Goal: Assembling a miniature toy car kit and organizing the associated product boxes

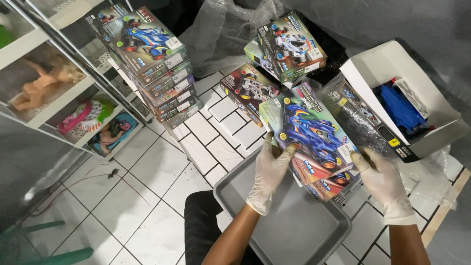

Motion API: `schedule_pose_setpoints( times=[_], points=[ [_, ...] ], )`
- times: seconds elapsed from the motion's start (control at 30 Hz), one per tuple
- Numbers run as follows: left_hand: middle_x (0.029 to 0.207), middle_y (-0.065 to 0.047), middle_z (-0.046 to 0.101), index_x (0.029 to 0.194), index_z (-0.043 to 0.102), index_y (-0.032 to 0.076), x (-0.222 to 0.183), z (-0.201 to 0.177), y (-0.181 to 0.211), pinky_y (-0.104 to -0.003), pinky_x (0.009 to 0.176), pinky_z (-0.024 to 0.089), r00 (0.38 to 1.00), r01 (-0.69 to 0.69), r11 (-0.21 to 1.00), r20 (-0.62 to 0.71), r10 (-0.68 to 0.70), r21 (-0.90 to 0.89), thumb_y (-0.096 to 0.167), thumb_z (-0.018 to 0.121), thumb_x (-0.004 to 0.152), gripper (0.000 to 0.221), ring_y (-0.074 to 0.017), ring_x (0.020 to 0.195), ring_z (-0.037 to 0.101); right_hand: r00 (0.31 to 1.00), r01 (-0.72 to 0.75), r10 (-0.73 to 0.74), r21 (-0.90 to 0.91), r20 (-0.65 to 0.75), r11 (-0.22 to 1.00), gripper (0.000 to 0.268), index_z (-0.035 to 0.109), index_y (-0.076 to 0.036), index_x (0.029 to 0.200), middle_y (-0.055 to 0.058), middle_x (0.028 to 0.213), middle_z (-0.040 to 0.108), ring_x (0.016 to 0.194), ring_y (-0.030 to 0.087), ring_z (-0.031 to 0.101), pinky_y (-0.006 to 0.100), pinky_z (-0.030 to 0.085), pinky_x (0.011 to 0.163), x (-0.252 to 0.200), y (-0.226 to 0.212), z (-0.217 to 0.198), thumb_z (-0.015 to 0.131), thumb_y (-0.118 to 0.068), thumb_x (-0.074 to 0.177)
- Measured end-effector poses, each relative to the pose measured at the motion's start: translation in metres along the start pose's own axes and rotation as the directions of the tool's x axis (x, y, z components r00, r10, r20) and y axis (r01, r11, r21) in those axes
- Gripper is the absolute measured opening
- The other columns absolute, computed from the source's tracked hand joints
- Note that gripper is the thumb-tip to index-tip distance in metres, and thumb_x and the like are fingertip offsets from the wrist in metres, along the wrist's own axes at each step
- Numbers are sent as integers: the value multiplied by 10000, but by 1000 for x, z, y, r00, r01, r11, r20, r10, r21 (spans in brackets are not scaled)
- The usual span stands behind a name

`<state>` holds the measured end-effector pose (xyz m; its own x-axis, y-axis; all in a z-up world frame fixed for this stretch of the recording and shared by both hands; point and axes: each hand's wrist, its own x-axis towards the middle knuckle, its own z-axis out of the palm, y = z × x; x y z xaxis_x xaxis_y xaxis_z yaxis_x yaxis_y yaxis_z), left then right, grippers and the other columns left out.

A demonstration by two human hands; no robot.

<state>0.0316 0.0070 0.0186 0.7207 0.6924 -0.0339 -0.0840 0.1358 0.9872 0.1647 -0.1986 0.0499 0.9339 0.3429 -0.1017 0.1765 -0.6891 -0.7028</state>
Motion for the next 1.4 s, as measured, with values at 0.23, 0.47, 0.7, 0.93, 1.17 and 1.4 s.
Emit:
schedule_pose_setpoints(
  times=[0.23,0.47,0.7,0.93,1.17,1.4],
  points=[
    [1159,-277,711,1501,322,-126,3,-1,-1,-262,718,620,1000,-21,994,11,20,111,357,742,825,932,-229,897,737,1000,-2,-1,116,25,993,386,652,-2,1347,183,1159,734,984,257,683,356,519,826,2,10,7,627,-160,995],
    [1118,-248,653,1447,389,-140,19,-10,-24,-316,736,592,996,-78,970,-23,86,229,397,701,858,857,-273,913,694,987,-157,158,-22,42,987,604,627,65,1333,264,1316,651,1167,376,637,445,487,979,5,14,10,625,-409,959],
    [1456,-281,448,1528,377,30,101,-28,-5,-556,1106,422,959,-259,853,16,283,452,336,626,901,741,-397,1354,458,993,-108,112,146,-26,983,568,600,68,1399,207,867,704,673,236,596,328,436,540,2,17,16,681,-298,972],
    [1309,-275,608,1394,501,-98,59,-42,27,-355,948,594,996,-19,935,84,-12,353,236,583,911,593,-332,1152,676,983,-102,152,391,-99,915,467,570,88,1384,196,1208,660,894,231,648,309,516,765,15,28,23,626,-201,1022],
    [1116,-194,704,1397,557,32,11,-63,58,-308,806,604,964,82,891,190,-184,446,332,651,870,614,-244,943,728,982,-155,179,300,-53,941,538,533,46,1433,213,1279,650,1022,252,633,310,490,854,21,15,18,626,-264,1003],
    [1285,-235,670,1488,513,138,71,-50,38,-537,1054,485,961,-43,848,253,-109,528,405,699,886,685,-440,1244,601,985,-44,95,321,-146,946,441,675,-93,1313,265,1342,618,1330,391,528,482,413,1122,17,7,26,761,-313,941]
  ],
)
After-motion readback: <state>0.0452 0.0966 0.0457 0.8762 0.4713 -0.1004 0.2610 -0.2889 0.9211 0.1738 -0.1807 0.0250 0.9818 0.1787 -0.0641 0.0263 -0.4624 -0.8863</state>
